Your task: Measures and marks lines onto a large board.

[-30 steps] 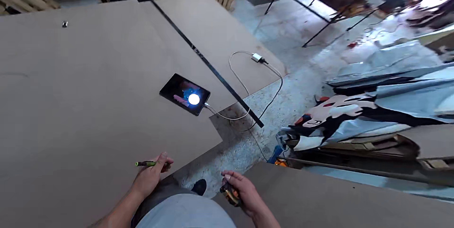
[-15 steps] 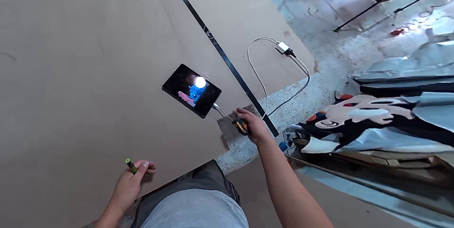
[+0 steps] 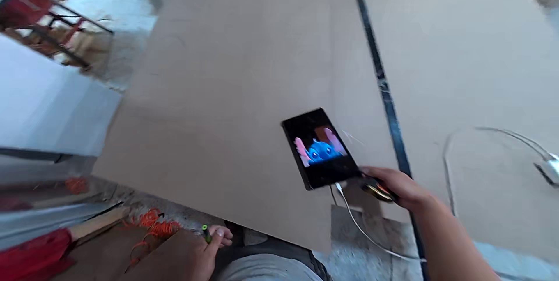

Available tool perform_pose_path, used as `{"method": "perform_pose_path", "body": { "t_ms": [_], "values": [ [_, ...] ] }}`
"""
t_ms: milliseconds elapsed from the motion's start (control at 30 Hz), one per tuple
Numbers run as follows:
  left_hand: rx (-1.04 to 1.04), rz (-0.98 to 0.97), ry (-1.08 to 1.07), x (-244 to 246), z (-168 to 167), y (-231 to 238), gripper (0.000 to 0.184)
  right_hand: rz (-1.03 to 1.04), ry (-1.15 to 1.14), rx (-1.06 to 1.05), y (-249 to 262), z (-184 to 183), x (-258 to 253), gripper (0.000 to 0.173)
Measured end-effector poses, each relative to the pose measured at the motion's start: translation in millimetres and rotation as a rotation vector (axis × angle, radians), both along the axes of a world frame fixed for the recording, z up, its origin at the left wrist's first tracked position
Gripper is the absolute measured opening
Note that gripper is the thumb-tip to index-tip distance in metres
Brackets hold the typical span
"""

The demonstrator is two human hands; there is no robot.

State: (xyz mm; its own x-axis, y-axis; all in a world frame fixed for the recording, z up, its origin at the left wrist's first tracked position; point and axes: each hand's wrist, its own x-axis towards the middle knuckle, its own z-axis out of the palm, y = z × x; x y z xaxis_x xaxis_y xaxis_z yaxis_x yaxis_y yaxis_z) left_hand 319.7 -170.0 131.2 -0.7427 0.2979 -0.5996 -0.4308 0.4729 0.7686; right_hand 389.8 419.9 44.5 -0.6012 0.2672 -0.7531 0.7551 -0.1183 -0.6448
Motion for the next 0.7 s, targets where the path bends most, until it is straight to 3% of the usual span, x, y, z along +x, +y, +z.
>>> {"method": "perform_pose_path", "body": {
  "t_ms": [167,400,533,700],
  "values": [
    [0.031,0.128,0.014,13.3,-1.9,-40.5,0.037,0.043,0.006,-0.132,-52.4,-13.5,5.0,0.037],
    [0.107,0.233,0.014,11.7,-13.2,-142.9,0.037,-0.129,0.111,-0.227,-243.8,-16.9,-45.5,0.033],
    [0.119,0.255,0.068,4.4,-14.0,-230.9,0.037,-0.371,0.167,-0.135,-345.4,-26.0,-90.2,0.023],
    [0.111,0.319,0.155,-16.6,-8.8,-342.1,0.040,-0.464,0.175,0.078,-412.1,-30.5,-150.2,0.024]
  ]
}}
